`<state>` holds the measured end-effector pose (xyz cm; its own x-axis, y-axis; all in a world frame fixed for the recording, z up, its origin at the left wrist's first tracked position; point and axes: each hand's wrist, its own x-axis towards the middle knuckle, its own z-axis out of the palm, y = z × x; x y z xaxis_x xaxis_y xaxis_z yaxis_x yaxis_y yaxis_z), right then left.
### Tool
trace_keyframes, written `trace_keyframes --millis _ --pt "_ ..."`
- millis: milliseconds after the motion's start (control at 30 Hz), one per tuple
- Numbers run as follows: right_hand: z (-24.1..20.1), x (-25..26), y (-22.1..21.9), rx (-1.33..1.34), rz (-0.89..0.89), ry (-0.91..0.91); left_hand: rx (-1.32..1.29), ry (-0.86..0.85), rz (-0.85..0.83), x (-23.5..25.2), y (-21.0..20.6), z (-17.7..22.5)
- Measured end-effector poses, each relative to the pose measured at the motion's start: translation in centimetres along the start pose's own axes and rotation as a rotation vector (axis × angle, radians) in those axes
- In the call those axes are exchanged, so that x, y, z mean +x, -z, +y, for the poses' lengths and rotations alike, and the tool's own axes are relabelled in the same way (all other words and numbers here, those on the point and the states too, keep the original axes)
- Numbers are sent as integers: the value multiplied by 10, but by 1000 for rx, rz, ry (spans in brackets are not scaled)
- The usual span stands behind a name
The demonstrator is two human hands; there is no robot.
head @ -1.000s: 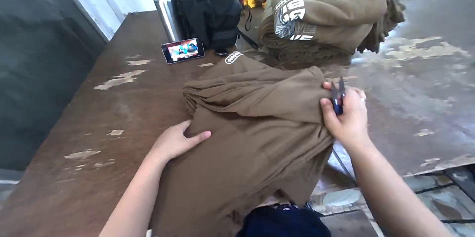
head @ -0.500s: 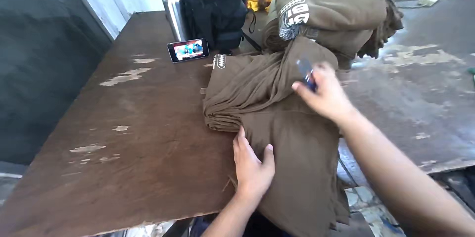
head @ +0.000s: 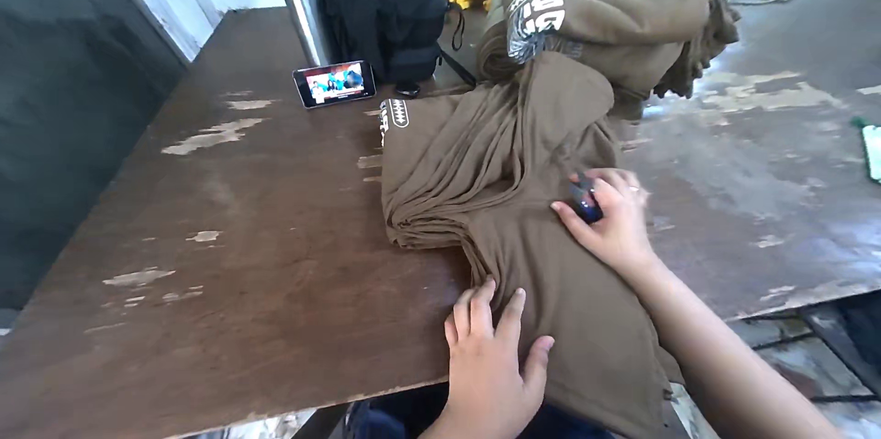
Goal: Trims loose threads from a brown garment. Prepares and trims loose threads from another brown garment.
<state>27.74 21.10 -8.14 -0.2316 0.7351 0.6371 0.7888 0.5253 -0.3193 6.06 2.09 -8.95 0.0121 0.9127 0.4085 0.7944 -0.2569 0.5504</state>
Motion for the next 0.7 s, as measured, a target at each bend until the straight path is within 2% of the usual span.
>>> trace_keyframes --millis 67,133,200,433,567,700 --pt "11 -11 3 -39 44 -169 23 -29 12 3 3 -3" --pt "25 -16 3 58 29 -354 17 -91 17 8 3 -4" --pt "23 -16 2 130 13 -440 -41 -150 -1 14 2 -1" --pt "7 -7 -18 110 21 -317 108 -147 -36 16 13 19" --pt "15 -1 -24 174 -8 -258 -123 -46 -23 22 33 5" --pt "14 -4 -18 92 -27 -253 -326 147 64 53 39 -35"
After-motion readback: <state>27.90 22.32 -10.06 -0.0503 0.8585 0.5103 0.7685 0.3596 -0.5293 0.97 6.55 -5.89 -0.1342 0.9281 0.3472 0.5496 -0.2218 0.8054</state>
